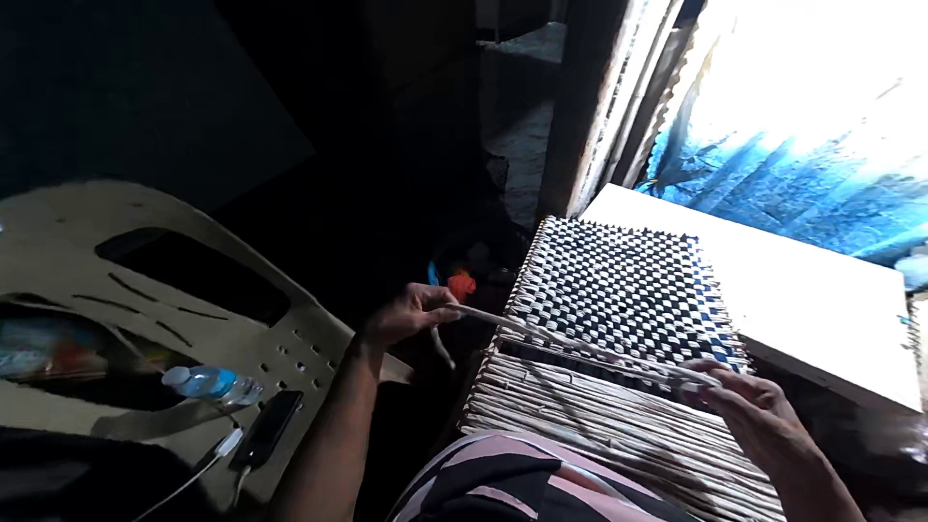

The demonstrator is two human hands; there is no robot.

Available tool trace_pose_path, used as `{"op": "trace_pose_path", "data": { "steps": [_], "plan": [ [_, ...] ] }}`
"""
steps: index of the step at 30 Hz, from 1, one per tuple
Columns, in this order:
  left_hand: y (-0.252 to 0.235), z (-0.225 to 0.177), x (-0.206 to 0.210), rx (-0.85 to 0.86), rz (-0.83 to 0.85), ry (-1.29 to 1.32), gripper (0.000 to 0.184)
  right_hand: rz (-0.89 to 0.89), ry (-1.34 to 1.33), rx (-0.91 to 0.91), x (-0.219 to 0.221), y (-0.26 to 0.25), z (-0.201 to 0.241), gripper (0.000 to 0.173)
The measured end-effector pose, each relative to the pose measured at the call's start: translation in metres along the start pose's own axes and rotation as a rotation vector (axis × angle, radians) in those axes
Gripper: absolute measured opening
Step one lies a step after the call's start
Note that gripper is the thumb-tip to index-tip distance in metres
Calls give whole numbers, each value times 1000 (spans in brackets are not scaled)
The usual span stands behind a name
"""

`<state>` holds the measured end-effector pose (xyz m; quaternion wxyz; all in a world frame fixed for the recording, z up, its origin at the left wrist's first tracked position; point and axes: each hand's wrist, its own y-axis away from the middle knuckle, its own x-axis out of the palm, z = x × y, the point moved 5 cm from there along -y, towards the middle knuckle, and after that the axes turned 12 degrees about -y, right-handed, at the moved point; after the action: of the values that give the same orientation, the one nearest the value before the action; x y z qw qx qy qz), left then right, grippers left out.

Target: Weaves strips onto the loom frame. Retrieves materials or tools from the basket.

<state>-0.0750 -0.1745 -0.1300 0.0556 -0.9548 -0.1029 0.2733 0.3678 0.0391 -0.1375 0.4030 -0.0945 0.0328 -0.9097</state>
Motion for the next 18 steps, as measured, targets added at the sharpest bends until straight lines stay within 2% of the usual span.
{"op": "trace_pose_path", "data": {
  "steps": [3,6,10,14,18],
  "plan": [
    [2,-5,11,8,52,-4,15,-64,-117,-28,-29,17,14,21],
    [-2,-9,19,83,89,-116,23,-184,-135,-21,-56,34,26,18],
    [-24,-16,42,150,84,-187,28,-211,-117,-2,-98,48,30,18],
    [-41,-26,67,167,56,-184,25,-194,-71,135,-135,48,5,17],
    [-54,-36,92,154,50,-167,26,-210,-35,257,-154,40,-17,20]
  ]
}}
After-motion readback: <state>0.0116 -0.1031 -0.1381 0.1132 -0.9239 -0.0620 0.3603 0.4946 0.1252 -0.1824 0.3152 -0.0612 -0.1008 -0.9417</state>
